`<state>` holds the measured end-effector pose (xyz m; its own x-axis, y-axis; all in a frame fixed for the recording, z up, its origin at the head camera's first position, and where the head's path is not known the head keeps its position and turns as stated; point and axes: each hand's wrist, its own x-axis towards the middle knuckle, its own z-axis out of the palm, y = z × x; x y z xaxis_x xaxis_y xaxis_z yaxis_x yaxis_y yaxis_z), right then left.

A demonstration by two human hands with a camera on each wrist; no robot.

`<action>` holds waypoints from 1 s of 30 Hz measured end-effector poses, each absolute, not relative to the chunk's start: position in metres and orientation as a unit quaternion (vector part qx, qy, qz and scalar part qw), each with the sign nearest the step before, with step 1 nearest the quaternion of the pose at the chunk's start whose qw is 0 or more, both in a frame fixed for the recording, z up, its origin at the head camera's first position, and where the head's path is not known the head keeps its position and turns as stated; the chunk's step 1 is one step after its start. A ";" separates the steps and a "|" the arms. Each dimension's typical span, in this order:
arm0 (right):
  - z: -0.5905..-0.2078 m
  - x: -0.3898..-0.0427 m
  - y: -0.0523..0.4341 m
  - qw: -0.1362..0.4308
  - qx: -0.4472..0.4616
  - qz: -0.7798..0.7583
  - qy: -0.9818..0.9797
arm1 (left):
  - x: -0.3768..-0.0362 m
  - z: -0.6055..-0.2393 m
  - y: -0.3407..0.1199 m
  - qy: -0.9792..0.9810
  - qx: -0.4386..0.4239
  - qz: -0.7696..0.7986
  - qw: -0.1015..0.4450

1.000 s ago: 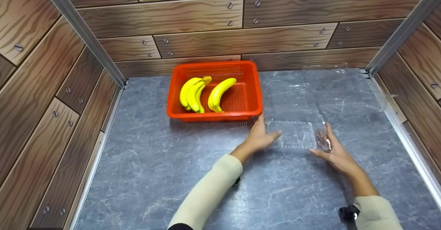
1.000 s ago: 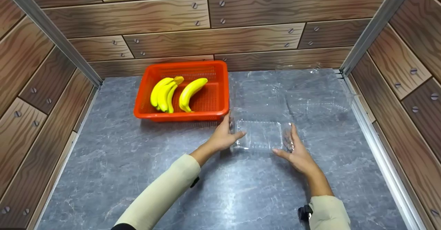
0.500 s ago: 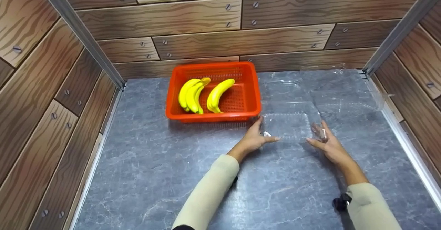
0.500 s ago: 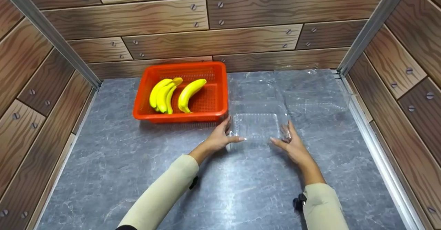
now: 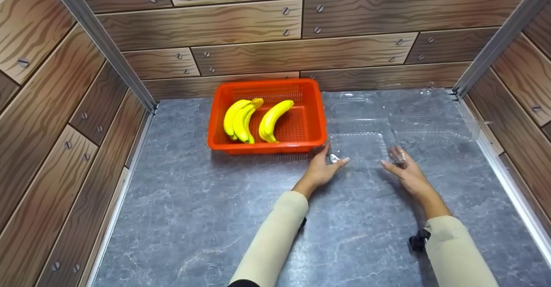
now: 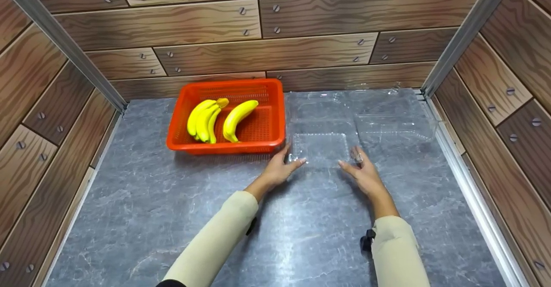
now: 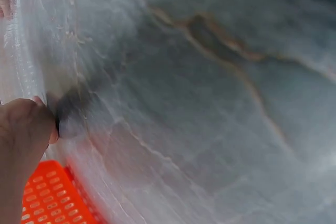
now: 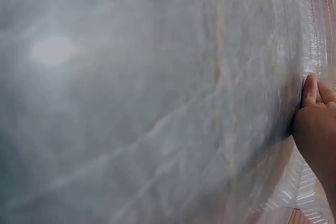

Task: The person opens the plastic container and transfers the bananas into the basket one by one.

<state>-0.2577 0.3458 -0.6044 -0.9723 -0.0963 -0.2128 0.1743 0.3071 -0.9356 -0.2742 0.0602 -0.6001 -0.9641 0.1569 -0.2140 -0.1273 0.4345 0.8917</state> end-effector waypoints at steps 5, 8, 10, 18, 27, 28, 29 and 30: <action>-0.607 -0.263 0.344 0.113 0.030 -0.577 0.809 | -0.278 -0.602 0.061 0.840 0.012 0.528 0.120; -0.608 -0.265 0.342 0.106 0.028 -0.565 0.818 | -0.280 -0.604 0.060 0.844 0.022 0.526 0.104; -0.607 -0.265 0.339 0.097 0.023 -0.553 0.827 | -0.281 -0.604 0.059 0.845 0.027 0.526 0.094; -0.606 -0.264 0.333 0.063 0.020 -0.514 0.855 | -0.281 -0.604 0.060 0.843 0.031 0.530 0.085; -0.607 -0.263 0.333 0.048 0.045 -0.505 0.861 | -0.283 -0.604 0.061 0.838 0.037 0.536 0.100; -0.607 -0.264 0.333 0.045 0.047 -0.503 0.862 | -0.283 -0.605 0.061 0.838 0.038 0.536 0.099; -0.608 -0.264 0.333 0.043 0.049 -0.501 0.863 | -0.283 -0.605 0.061 0.838 0.038 0.535 0.098; -0.608 -0.264 0.333 0.043 0.051 -0.502 0.862 | -0.283 -0.606 0.062 0.839 0.037 0.533 0.098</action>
<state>-0.2639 0.3329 -0.6084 -0.9911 0.0456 -0.1248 0.1310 0.4907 -0.8614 -0.2825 0.0621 -0.6056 -0.9783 0.1657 -0.1247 -0.0425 0.4281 0.9027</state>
